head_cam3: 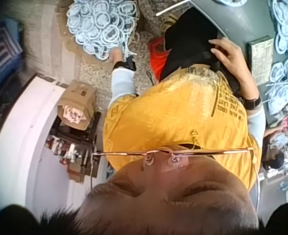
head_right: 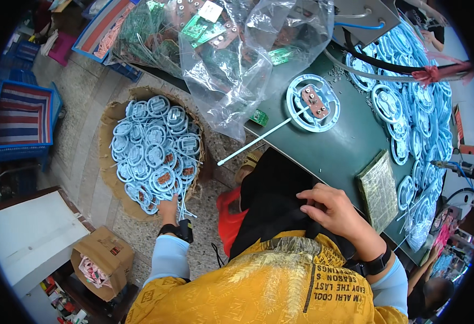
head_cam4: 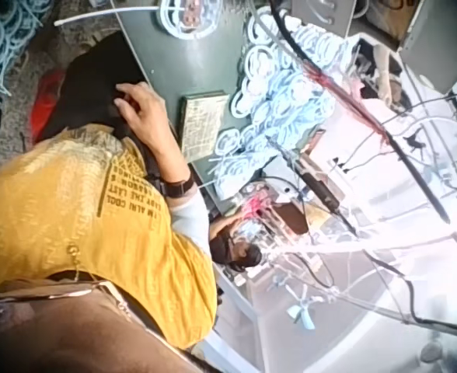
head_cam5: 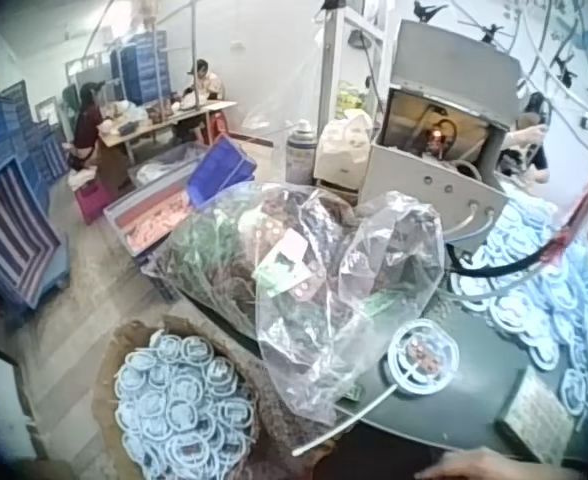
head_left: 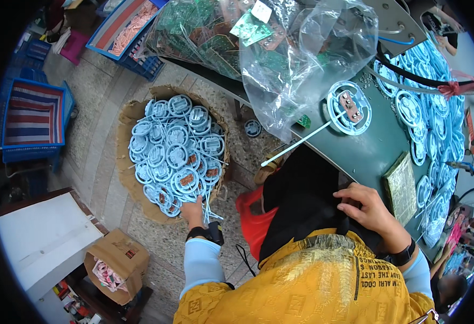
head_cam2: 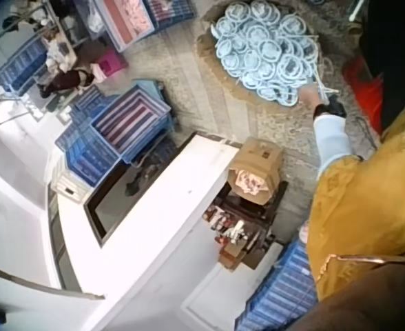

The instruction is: The person assembles small blue plastic fans by inserting white sticks into the fan bases and using a handheld heat gun to secure the joints. The person works at a green table in a workshop, handling the fans one at a time and placing the finished units into a pile.

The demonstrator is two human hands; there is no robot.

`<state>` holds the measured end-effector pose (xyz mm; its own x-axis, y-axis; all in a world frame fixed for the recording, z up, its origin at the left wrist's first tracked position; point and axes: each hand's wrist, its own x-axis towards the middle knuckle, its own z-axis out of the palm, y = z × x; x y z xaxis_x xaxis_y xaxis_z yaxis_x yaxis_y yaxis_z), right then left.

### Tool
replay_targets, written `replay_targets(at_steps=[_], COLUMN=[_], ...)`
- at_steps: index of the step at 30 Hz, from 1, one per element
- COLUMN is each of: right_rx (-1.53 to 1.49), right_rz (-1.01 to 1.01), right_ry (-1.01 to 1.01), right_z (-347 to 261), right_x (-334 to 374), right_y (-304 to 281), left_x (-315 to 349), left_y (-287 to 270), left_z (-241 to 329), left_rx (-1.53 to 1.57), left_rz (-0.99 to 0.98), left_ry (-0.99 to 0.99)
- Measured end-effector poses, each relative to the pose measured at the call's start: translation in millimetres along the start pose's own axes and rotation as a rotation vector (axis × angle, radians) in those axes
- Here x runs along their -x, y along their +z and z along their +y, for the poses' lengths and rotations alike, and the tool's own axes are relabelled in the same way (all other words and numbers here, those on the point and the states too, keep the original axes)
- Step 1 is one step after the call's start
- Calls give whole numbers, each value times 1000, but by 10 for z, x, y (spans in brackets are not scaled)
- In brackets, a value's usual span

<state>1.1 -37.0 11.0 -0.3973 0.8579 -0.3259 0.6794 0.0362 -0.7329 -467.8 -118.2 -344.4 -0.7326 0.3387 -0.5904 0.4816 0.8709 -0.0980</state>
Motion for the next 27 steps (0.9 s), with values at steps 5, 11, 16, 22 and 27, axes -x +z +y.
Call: replay_targets(at_steps=[5, 11, 16, 22, 27], right_rx=[-11, -17, -68, -113, -113], right_rz=[-28, -16, -23, 33, 93], right_ry=[44, -18, -42, -88, -128], right_z=[-25, -67, -91, -35, 38], right_x=[-54, -94, -78, 80, 253], right_y=[49, 19, -44, -87, -241], left_x=[135, -67, -685, 39, 1206], left_y=[58, -218, -631, -2174, -3201], left_z=[231, 60, -435, -214, -10], left_rx=[25, 57, 211, 628, 585], left_rz=[-121, -122, 208, 78, 192], left_ry=[38, 121, 321, 240, 560])
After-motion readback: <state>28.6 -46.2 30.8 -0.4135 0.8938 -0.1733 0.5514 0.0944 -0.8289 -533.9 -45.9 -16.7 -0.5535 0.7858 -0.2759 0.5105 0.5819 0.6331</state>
